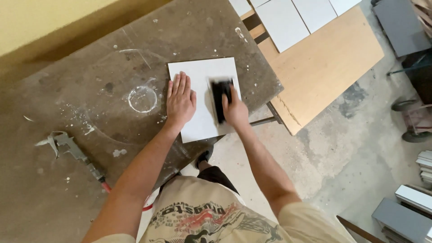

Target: The person sands a white square panel on a workbench using a sanding block and then uses a handheld air blower to remove dust. The person repeats this process on a second panel, placing the finished pieces on a nearby table.

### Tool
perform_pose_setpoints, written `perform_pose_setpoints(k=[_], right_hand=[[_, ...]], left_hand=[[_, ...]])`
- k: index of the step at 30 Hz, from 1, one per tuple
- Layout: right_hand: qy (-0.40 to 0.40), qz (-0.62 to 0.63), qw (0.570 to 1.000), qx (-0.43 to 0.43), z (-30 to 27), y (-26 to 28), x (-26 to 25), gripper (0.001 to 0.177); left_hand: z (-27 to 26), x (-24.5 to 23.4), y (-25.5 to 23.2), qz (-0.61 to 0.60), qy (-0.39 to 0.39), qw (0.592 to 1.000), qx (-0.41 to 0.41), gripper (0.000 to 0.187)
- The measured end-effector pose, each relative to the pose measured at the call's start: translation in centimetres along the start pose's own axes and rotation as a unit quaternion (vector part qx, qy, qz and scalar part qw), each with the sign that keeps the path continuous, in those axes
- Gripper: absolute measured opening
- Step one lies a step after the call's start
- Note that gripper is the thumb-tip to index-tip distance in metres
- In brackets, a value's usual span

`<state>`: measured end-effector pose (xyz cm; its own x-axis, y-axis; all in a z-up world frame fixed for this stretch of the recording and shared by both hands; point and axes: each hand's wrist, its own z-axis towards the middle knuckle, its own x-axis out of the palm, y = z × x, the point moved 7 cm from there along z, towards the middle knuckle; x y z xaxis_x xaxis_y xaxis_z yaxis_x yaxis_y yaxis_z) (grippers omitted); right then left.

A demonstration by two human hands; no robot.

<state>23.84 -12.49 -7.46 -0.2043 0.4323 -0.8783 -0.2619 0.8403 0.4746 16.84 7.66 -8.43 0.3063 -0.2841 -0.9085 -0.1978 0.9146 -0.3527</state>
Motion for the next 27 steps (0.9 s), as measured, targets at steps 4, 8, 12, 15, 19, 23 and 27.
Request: perform_pose_setpoints(k=[4, 8, 12, 15, 19, 23, 27], right_hand=[[-0.022, 0.022, 0.999, -0.042, 9.0, 2.5, 2.1, 0.047], [0.009, -0.006, 1.000, -0.019, -1.1, 3.9, 0.2, 0.052], [0.024, -0.027, 0.999, 0.005, -10.2, 3.3, 0.3, 0.052], [-0.022, -0.019, 0.999, -0.013, -0.6, 4.5, 3.1, 0.050], [-0.009, -0.001, 1.000, -0.022, 8.3, 6.8, 5.6, 0.049], [0.008, -0.022, 1.000, -0.012, -1.7, 5.9, 1.4, 0.050], [0.036, -0.078, 0.996, 0.026, -10.6, 1.9, -1.6, 0.049]], left_hand=[[-0.3, -0.1, 0.1, -0.020, -0.010, 1.000, -0.001, 0.056], [0.0, -0.6, 0.1, -0.048, -0.045, 0.998, 0.003, 0.052], [-0.5, -1.5, -0.2, -0.056, -0.044, 0.997, 0.002, 0.054], [-0.1, -0.9, 0.0, -0.082, -0.037, 0.996, 0.003, 0.059], [-0.5, -0.7, 0.6, -0.126, -0.040, 0.991, -0.006, 0.064], [0.1, -1.1, 0.3, -0.102, -0.087, 0.991, 0.016, 0.062], [-0.3, -2.3, 0.0, -0.097, -0.116, 0.988, 0.024, 0.062]])
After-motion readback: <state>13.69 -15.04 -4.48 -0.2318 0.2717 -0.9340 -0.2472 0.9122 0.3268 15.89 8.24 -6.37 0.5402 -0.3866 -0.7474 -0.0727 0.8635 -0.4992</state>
